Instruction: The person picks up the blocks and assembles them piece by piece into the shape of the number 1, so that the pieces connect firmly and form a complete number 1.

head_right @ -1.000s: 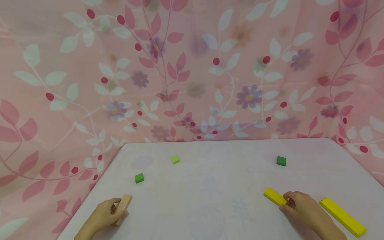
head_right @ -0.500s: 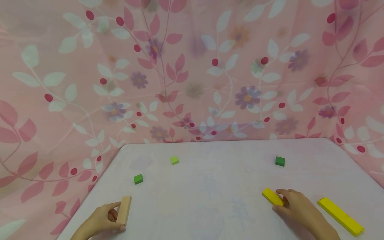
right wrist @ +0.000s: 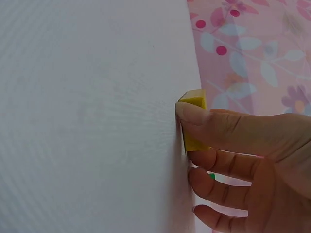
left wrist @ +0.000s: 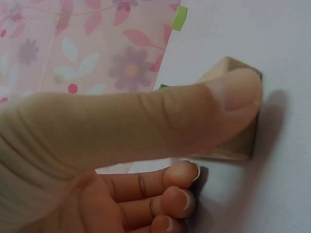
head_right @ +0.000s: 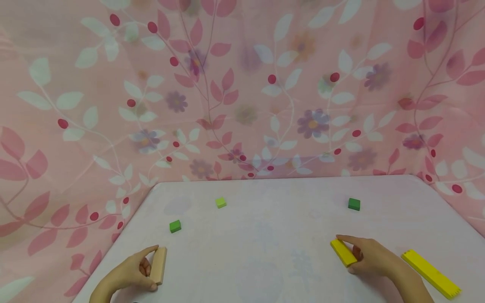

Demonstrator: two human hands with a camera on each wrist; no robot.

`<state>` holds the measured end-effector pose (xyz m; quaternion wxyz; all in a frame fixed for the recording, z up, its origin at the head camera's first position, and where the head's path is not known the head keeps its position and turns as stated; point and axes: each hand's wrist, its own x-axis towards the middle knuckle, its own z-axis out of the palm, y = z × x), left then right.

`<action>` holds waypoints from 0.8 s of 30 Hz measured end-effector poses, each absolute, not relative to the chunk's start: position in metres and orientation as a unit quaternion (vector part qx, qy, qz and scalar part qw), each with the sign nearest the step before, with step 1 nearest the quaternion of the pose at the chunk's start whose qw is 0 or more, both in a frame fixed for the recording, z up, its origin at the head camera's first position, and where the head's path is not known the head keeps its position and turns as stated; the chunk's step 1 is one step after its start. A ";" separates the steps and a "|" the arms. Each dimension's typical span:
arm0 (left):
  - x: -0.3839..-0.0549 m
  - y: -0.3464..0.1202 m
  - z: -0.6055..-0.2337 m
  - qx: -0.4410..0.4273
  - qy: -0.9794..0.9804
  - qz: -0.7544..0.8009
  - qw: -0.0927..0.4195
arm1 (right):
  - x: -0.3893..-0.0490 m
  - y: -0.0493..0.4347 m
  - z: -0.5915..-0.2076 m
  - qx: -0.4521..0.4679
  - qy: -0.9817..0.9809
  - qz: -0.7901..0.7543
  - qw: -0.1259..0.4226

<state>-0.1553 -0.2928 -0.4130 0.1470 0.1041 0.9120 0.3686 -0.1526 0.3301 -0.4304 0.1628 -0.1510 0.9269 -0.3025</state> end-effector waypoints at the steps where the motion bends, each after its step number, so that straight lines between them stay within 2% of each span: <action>1: -0.156 -0.292 -0.413 0.103 0.913 0.367 0.147 | -0.153 0.330 -0.430 -0.153 0.926 -0.304 0.164; 7: -0.156 -0.290 -0.413 0.095 0.919 0.356 0.142 | -0.153 0.323 -0.426 -0.127 0.932 -0.301 0.158; 12: -0.156 -0.285 -0.413 0.059 0.936 0.326 0.119 | -0.155 0.314 -0.425 -0.082 0.954 -0.262 0.123; 16: -0.157 -0.283 -0.415 0.040 0.949 0.298 0.091 | -0.155 0.311 -0.425 -0.091 0.961 -0.245 0.093; 24: -0.157 -0.285 -0.419 0.081 0.949 0.301 0.053 | -0.154 0.312 -0.427 -0.111 0.958 -0.253 0.077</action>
